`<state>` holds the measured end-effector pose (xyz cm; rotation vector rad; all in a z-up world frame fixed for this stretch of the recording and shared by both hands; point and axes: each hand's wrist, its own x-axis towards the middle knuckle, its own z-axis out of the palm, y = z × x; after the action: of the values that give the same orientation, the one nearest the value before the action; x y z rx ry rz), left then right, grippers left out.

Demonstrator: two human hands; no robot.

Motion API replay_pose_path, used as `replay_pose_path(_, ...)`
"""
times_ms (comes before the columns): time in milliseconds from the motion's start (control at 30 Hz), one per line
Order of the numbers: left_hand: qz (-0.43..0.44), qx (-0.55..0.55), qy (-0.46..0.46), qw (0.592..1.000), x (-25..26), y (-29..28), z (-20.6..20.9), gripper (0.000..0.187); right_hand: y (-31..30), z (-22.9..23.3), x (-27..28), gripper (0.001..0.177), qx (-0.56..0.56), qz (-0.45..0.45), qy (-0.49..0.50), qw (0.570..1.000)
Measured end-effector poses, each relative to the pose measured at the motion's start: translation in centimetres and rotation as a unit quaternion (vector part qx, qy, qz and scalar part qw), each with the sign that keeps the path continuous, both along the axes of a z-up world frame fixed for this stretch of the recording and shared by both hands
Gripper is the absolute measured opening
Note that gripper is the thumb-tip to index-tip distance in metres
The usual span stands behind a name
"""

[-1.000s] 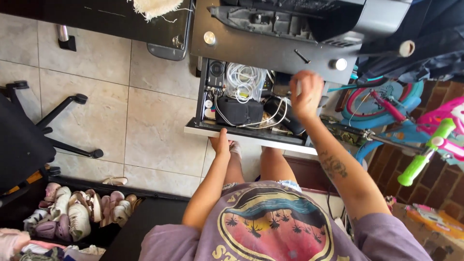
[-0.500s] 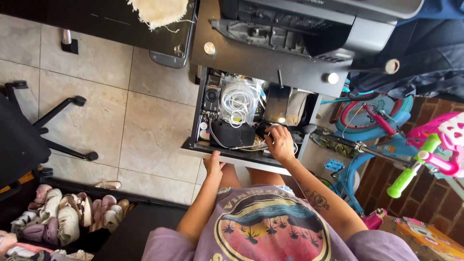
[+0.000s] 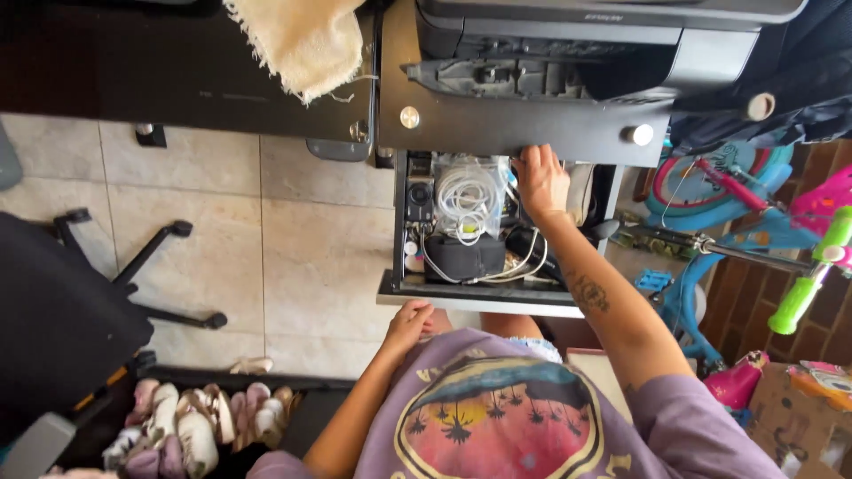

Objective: The person organizes the contents of a desk drawer by hand, moving items like cables, cases, and small office supplies between the drawer and the desk surface.

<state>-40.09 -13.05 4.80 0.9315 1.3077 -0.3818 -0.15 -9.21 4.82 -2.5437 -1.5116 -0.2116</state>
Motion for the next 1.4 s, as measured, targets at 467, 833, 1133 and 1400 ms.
replay_pose_path(467, 0.075, 0.123, -0.201, 0.969, 6.4, 14.1, 5.6, 0.042, 3.0, 1.8, -1.5, 0.026, 0.113, -0.07, 0.205, 0.97)
replay_pose_path(833, 0.006, 0.625, -0.212, 0.751, 18.3, 26.3, 7.0, 0.016, 18.0, -2.4, -7.4, 0.015, 0.269, -0.332, 0.583, 0.691)
replay_pose_path(1133, -0.138, 0.731, -0.21, 0.634, 21.2, 30.3, 5.5, 0.021, 12.4, 2.9, -1.0, 0.047, 0.115, -0.008, -0.014, 0.993)
replay_pose_path(1400, -0.414, 0.705, -0.083, 0.571, 26.3, 28.9, 3.3, 0.071, 9.2, 2.7, 0.9, 0.027, 0.035, 0.183, -0.076, 0.98)
